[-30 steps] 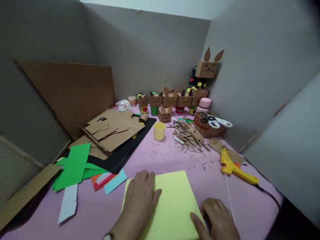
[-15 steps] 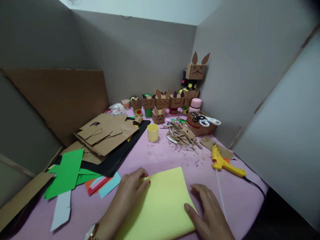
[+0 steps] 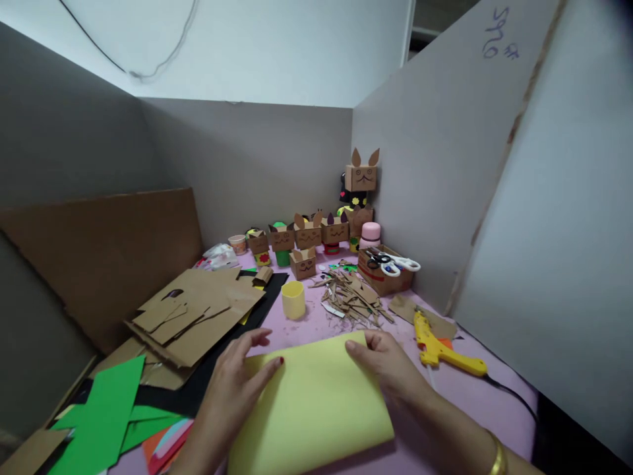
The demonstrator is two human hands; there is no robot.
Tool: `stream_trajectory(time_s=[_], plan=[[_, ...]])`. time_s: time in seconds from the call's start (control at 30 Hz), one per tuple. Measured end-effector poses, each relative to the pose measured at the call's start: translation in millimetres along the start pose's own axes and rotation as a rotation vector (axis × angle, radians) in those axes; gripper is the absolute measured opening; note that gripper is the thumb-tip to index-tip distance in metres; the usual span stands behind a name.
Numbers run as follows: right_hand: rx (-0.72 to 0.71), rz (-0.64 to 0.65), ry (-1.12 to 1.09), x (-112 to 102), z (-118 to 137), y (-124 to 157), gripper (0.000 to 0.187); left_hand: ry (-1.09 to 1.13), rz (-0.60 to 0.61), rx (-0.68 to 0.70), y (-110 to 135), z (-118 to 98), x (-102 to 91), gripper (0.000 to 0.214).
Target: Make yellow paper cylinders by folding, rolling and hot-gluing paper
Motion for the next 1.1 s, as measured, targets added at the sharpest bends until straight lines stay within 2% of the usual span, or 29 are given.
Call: stream_trajectory(time_s=[0.07, 0.13, 0.23, 0.3, 0.47, 0.73, 0.9, 1.1], plan=[[0.009, -0.003, -0.031, -4.4, -1.3, -3.7, 0.035, 0.194, -0.087, -0.111, -3.2, 23.7, -6.8, 0.049], [0.01, -0.026, -0.057, -9.9, -2.4, -4.6, 0.035, 0.493, -0.116, -0.277, -0.5, 48.8, -2.1, 0.058], [0.07, -0.087, -0.125, -17.0, -10.7, -2.0, 0.036, 0.906, -0.02, -0.464, 9.5, 63.2, 22.4, 0.062], [0.138, -0.128, -0.19, -19.0, -18.9, 1.4, 0.038, 1.01, 0.059, -0.506, 15.6, 59.5, 33.8, 0.061], [0.238, -0.19, -0.288, -20.8, -30.4, 9.6, 0.037, 0.995, 0.154, -0.56, 28.1, 52.9, 41.5, 0.034], [0.288, -0.271, -0.277, -32.7, -37.8, 15.3, 0.038, 1.027, 0.237, -0.58, 36.2, 47.5, 53.2, 0.04], [0.299, -0.259, -0.269, -33.4, -39.2, 15.4, 0.038, 1.015, 0.14, -0.649, 38.4, 57.1, 51.0, 0.037], [0.3, -0.243, -0.204, -34.5, -39.7, 15.2, 0.031, 1.025, 0.032, -0.665, 42.0, 52.8, 41.8, 0.038]])
Point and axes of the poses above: each hand's wrist, its own y-axis away from the middle knuckle, its own x-axis out of the palm, z = x × y, the point moved 9 cm from there along -y, towards the middle knuckle, and after that the axes turned 3 degrees about -x, right-handed, at the moved point
